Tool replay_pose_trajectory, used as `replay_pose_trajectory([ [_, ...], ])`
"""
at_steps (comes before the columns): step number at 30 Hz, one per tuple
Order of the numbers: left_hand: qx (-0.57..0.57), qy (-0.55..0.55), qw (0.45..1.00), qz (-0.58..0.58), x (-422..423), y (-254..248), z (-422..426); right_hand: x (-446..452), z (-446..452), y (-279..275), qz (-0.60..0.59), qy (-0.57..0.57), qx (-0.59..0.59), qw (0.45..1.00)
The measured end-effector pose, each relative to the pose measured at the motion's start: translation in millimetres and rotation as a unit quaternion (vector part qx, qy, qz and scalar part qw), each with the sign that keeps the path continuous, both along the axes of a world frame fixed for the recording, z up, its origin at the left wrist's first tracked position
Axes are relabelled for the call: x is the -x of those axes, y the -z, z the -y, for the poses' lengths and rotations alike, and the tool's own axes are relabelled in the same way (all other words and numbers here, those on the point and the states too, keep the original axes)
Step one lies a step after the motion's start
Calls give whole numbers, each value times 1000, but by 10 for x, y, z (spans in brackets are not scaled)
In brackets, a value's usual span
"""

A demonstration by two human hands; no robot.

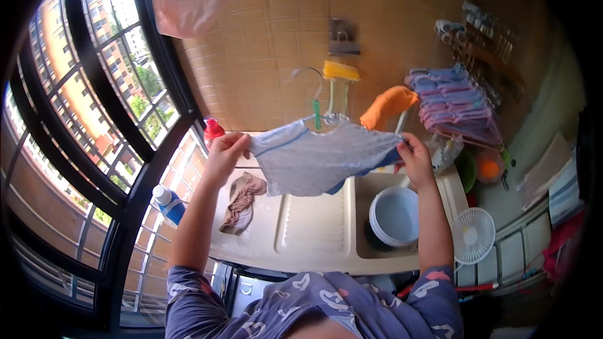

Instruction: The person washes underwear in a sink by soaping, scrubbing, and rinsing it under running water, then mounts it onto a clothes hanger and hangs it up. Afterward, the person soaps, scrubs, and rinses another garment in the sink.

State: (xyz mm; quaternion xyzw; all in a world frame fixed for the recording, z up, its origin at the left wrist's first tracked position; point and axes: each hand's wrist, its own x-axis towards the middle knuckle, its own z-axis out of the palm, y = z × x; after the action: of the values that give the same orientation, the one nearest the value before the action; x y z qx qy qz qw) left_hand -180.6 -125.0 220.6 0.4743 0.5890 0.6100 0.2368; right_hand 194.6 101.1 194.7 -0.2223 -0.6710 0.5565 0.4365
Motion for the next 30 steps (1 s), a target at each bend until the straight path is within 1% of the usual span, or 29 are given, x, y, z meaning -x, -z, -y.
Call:
replay_pose_trajectory([
  [1,-2,-14,1000,-4,2,-13,17,16,26,-18,-6,-13,-10,1000],
  [3,10,-29,999,-23,72,-26,62,3,49,-21,28,-46,41,998],
  [4,21,-35,999,-35,106,-31,84,11,24,2,25,-44,17,999],
  [7,13,-36,999,-16,165,-23,172,135,83,-124,-18,-34,-11,999],
  [8,-1,-45,999,12,248,50,192,188,131,-202,-44,-28,-3,999],
  [9,-43,-86,994,54,309,93,233,236,196,-297,-70,-21,5,997],
  [10,-86,-125,984,96,374,132,266,289,262,-458,-74,-27,-2,997],
  [12,-127,-166,961,183,642,310,392,448,357,-857,-54,36,-89,994],
  [13,-131,-174,958,187,783,460,457,563,347,-1013,-58,83,-87,991],
  [14,-99,-180,961,183,855,553,533,685,414,-1277,-59,96,-107,988],
  [15,-92,-176,963,184,834,601,578,816,432,-1530,-93,70,-125,985],
  [16,-83,-171,964,185,795,641,597,1006,605,-1866,-133,95,-103,981],
  [17,-64,-165,967,185,715,631,615,1166,646,-2155,-151,88,-87,981],
  [18,-44,-160,969,185,632,609,645,1340,712,-2439,-175,75,-109,976],
  [19,-30,-130,974,181,597,616,673,1518,776,-2703,-198,62,-131,969],
  [21,2,-78,983,169,573,677,733,1860,842,-3167,-196,41,-181,963],
  [23,32,-46,987,150,559,735,805,2252,885,-3576,-248,24,-222,943],
  [24,39,-46,987,148,547,767,837,2441,869,-3767,-241,45,-250,937],
  [25,44,-41,987,149,540,779,880,2595,854,-3917,-233,66,-277,930],
  [26,49,-37,987,150,538,792,924,2703,848,-4008,-235,65,-278,929],
  [30,53,-48,985,159,571,923,1105,3112,835,-4171,-267,95,-376,882],
])
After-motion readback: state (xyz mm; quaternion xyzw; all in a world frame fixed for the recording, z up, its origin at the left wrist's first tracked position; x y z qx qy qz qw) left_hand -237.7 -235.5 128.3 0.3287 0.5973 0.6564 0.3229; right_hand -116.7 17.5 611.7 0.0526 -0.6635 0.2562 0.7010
